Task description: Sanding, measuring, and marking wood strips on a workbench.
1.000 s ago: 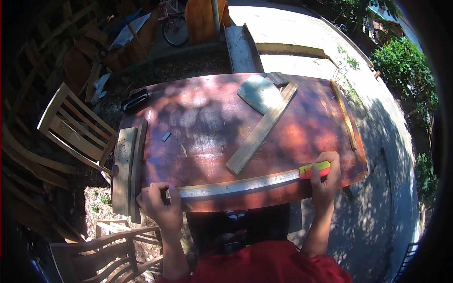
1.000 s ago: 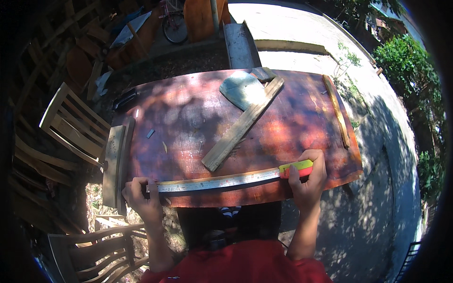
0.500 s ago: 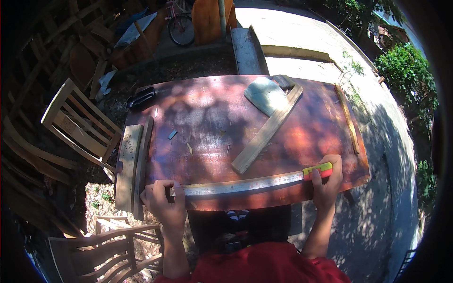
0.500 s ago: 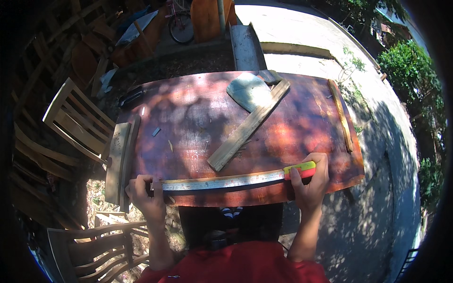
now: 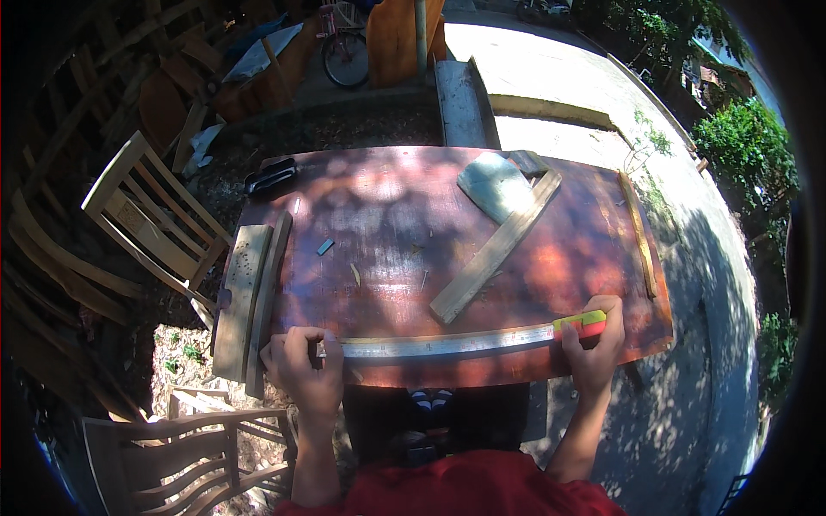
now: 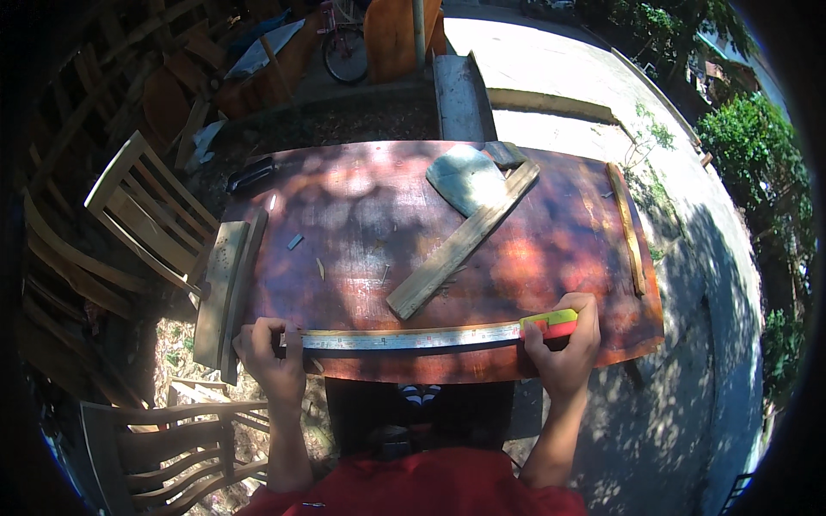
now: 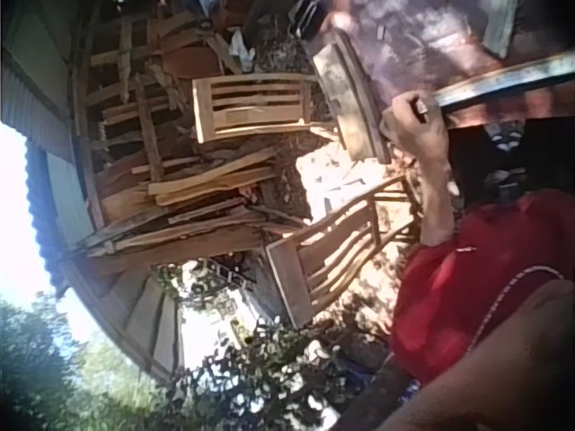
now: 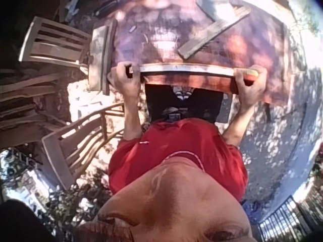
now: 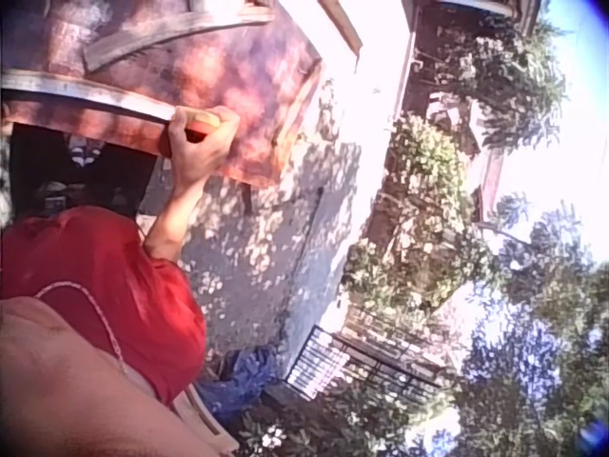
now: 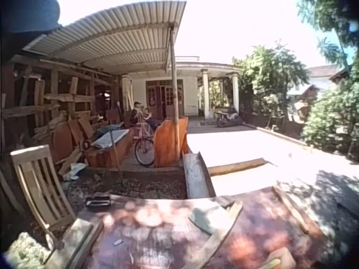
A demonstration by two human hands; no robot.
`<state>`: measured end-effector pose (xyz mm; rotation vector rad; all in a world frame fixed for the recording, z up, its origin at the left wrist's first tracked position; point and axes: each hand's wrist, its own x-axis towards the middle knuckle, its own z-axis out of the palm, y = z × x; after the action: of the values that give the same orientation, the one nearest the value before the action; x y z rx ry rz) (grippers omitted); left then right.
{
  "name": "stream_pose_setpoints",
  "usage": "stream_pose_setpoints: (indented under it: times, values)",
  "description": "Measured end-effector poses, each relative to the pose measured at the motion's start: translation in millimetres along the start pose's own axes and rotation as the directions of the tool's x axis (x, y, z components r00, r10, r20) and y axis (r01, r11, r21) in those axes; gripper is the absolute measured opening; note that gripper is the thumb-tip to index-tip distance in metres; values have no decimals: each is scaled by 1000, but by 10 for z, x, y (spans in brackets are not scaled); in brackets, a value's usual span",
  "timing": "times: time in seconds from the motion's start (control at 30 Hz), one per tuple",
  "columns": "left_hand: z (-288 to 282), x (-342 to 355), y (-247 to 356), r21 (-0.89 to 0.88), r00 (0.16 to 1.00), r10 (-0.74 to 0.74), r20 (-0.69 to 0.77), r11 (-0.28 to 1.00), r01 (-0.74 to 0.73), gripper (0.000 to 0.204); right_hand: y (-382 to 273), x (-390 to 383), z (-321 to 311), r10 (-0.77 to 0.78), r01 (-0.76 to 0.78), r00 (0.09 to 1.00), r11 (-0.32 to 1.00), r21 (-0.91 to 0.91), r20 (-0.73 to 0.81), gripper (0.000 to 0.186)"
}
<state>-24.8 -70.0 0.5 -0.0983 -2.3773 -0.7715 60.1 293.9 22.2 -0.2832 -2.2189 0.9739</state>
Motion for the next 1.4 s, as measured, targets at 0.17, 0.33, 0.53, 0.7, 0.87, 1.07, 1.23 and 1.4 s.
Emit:
stream_pose_setpoints:
  times: [0.17,0.33,0.53,0.7,0.87,1.07,1.23,1.4]
  values:
    - [-1,6,6,-6,1000,-2,2,1000,2,13,29,0,-11,-42,42,999,998,-41,4,52]
    - [12,0,-17,16,1000,16,-6,1000,-16,13,71,-14,-4,8,-9,1000,998,-64,-6,45]
    - [1,15,-8,1,999,32,6,999,-32,11,70,-30,3,38,-39,999,997,-71,-22,41]
    - [12,15,-15,58,999,30,-23,998,-29,13,61,-52,22,-101,92,990,992,-91,-98,44]
    - [-26,-4,5,-22,999,16,33,1000,-15,11,69,-74,0,-87,82,989,995,-49,-116,46]
    - [-5,8,-11,0,999,38,12,999,-38,19,71,-50,-2,-67,64,994,997,-40,-86,45]
    - [-19,37,-14,-3,997,61,53,998,-61,40,74,-22,-3,-7,7,998,1000,-4,-62,44]
    - [-56,60,-15,-108,985,160,57,982,-153,48,88,-22,1,22,-23,998,1000,-4,-54,44]
